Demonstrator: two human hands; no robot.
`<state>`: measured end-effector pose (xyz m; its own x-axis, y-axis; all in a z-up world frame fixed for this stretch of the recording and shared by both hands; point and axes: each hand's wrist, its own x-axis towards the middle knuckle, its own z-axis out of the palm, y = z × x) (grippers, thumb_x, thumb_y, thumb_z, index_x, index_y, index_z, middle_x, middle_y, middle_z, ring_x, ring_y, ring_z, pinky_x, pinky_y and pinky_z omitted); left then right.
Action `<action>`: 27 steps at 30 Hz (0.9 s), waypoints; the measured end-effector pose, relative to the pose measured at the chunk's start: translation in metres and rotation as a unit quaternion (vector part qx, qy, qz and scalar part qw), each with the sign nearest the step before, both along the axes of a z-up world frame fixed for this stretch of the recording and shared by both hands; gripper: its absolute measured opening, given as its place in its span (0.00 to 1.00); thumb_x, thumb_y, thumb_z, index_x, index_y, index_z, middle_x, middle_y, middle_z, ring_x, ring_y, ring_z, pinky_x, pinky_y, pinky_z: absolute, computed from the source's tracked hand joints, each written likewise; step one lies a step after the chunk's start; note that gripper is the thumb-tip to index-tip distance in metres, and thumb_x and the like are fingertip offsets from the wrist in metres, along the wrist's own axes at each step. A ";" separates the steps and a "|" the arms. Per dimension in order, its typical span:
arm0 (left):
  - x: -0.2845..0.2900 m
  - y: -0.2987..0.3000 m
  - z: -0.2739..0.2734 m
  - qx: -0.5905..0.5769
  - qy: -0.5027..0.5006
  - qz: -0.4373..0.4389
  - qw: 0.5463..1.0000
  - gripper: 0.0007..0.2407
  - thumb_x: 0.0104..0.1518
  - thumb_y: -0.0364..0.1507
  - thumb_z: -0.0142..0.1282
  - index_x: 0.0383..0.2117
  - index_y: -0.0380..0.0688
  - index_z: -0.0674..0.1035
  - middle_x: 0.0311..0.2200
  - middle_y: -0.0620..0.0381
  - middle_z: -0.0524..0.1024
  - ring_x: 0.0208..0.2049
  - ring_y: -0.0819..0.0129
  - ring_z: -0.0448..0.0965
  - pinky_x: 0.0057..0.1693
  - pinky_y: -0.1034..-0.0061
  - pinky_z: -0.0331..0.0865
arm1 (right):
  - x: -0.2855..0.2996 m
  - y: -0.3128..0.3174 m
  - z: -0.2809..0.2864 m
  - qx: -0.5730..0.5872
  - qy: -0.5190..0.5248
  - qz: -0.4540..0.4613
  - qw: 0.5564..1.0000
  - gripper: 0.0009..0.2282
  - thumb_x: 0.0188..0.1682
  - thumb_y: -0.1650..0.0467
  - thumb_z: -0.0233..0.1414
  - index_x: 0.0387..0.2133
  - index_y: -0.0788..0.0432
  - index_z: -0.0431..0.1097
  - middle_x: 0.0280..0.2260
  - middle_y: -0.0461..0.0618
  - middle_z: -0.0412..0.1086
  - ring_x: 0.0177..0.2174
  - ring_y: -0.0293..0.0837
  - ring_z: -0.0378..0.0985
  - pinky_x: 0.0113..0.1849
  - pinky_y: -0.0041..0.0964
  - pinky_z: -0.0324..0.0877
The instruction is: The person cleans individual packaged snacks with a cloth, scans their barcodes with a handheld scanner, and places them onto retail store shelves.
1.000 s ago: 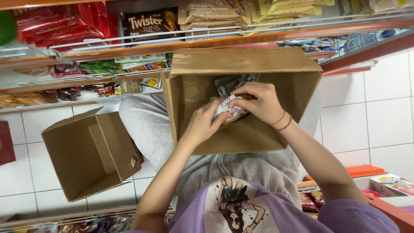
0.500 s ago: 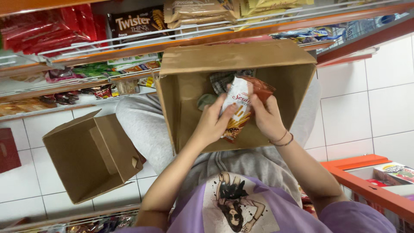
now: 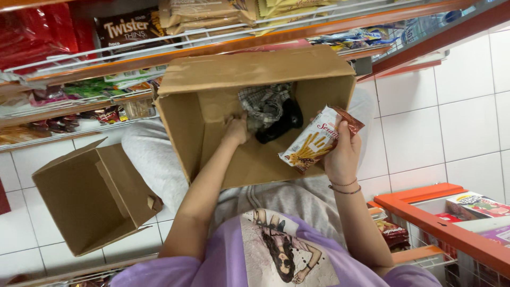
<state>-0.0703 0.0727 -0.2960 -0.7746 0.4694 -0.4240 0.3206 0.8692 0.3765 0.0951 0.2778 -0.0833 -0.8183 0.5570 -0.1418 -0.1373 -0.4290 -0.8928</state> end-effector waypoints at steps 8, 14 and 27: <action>0.006 -0.009 0.097 -0.025 0.040 0.037 0.998 0.09 0.56 0.35 0.59 0.31 0.45 0.86 0.35 0.37 0.82 0.40 0.44 0.82 0.68 0.46 0.56 | 0.007 0.014 -0.018 -0.045 -0.023 -0.052 0.997 0.13 0.63 0.69 0.43 0.54 0.65 0.66 0.48 0.49 0.73 0.46 0.39 0.76 0.50 0.36 0.72; 0.036 -0.035 0.243 0.335 0.172 0.121 0.919 0.10 0.54 0.29 0.63 0.34 0.33 0.81 0.37 0.39 0.79 0.41 0.45 0.80 0.49 0.56 0.75 | -0.005 0.002 -0.024 0.010 -0.067 -0.014 0.998 0.13 0.65 0.70 0.44 0.53 0.67 0.69 0.46 0.48 0.72 0.43 0.36 0.73 0.45 0.33 0.70; 0.080 0.001 0.276 0.552 0.224 0.023 0.803 0.29 0.49 0.24 0.67 0.54 0.39 0.59 0.66 0.21 0.50 0.69 0.23 0.54 0.73 0.43 0.52 | -0.050 -0.069 0.087 -0.099 0.021 0.257 0.961 0.28 0.62 0.58 0.39 0.69 0.65 0.53 0.63 0.53 0.64 0.60 0.43 0.67 0.62 0.42 0.61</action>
